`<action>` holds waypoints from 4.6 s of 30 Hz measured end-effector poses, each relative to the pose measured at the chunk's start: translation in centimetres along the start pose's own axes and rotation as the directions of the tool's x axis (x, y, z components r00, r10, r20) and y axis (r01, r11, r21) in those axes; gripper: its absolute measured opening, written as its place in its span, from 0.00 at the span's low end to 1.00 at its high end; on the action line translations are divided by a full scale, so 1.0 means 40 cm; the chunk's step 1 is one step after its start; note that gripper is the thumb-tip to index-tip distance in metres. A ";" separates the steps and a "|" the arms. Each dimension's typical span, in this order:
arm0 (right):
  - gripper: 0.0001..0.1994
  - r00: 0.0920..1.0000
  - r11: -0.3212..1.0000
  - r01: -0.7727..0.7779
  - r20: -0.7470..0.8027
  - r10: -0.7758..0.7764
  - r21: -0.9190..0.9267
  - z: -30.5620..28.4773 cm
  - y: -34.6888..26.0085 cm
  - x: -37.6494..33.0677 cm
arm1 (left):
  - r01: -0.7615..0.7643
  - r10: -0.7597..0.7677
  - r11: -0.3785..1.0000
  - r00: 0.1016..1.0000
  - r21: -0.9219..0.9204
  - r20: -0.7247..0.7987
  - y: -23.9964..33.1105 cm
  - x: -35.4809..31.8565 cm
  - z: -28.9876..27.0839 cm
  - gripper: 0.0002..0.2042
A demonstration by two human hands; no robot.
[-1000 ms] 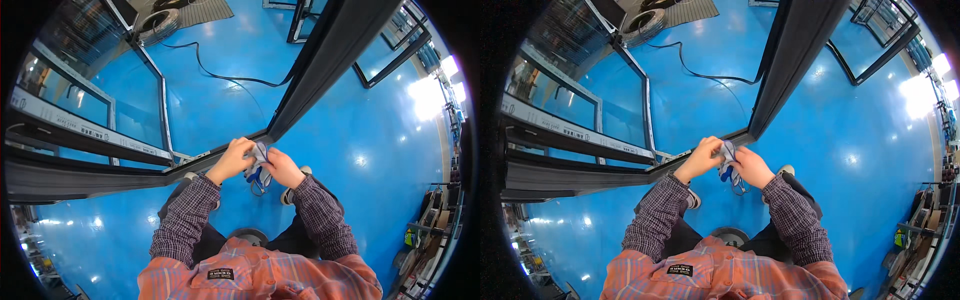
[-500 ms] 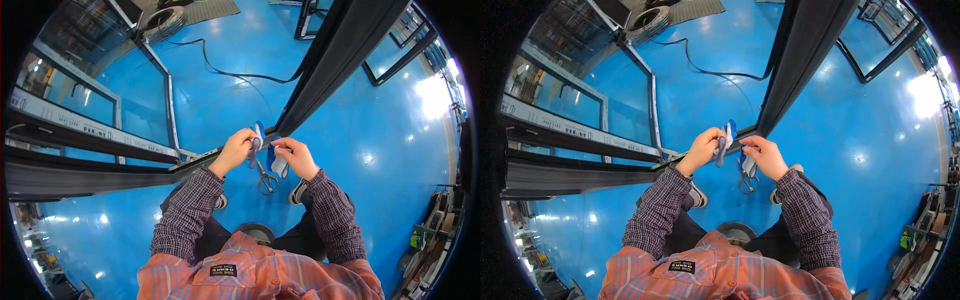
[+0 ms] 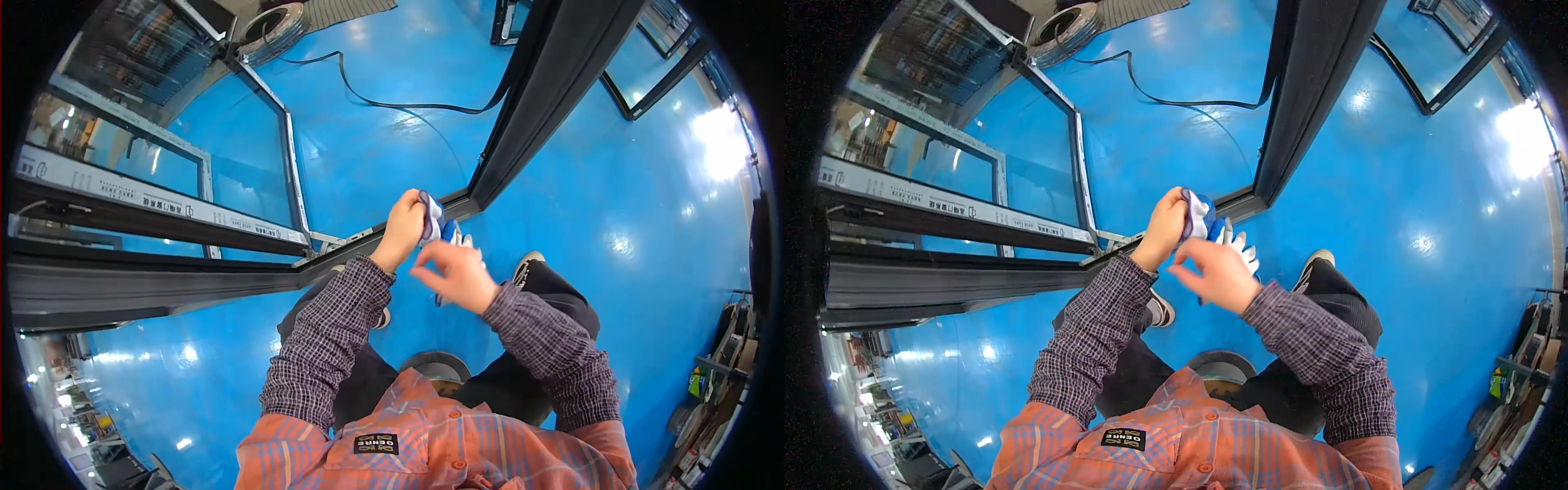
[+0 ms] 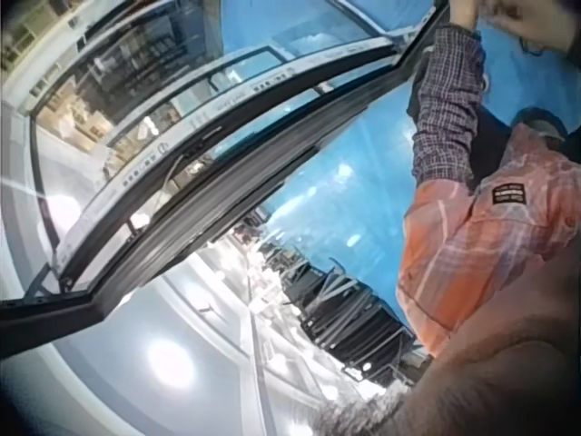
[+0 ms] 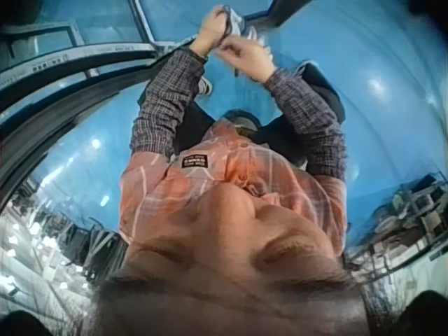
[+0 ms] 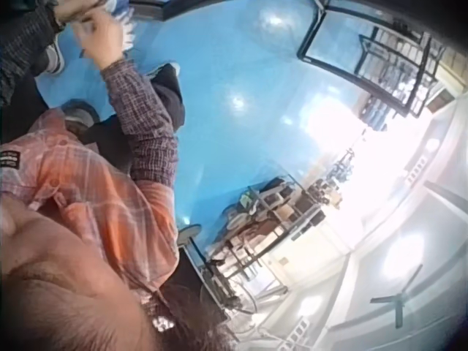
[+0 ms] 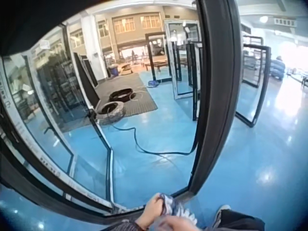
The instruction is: The person installs a rubber seal into the channel of a metal frame, using scissors to trim it.
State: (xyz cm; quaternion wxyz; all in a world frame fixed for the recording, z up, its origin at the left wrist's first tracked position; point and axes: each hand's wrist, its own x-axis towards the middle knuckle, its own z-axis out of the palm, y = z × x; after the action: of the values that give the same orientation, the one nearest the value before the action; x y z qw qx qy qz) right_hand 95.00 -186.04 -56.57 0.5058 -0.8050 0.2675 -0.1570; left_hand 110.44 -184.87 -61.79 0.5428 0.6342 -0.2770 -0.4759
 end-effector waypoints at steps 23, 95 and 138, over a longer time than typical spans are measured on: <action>0.08 0.979 0.663 -0.176 0.056 0.199 0.728 0.098 0.068 0.038 | 0.028 -0.053 0.870 0.998 -0.492 -0.037 -0.041 0.060 -0.015 0.10; 0.05 0.918 0.406 -0.188 0.014 0.396 0.894 -0.072 0.102 0.077 | 0.412 -0.589 0.792 0.709 0.450 0.389 0.060 0.007 -0.024 0.09; 0.06 0.950 0.973 -0.125 -0.258 0.174 0.193 0.015 -0.066 0.078 | 0.401 -0.042 -0.363 0.895 0.841 -0.444 -0.034 0.003 0.217 0.24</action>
State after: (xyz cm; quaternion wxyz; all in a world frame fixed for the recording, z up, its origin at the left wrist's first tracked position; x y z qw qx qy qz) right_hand 98.54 -186.54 -54.51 0.5430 -0.7055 0.3804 -0.2505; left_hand 102.43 -188.33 -62.75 -0.2720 0.8942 -0.3467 -0.0792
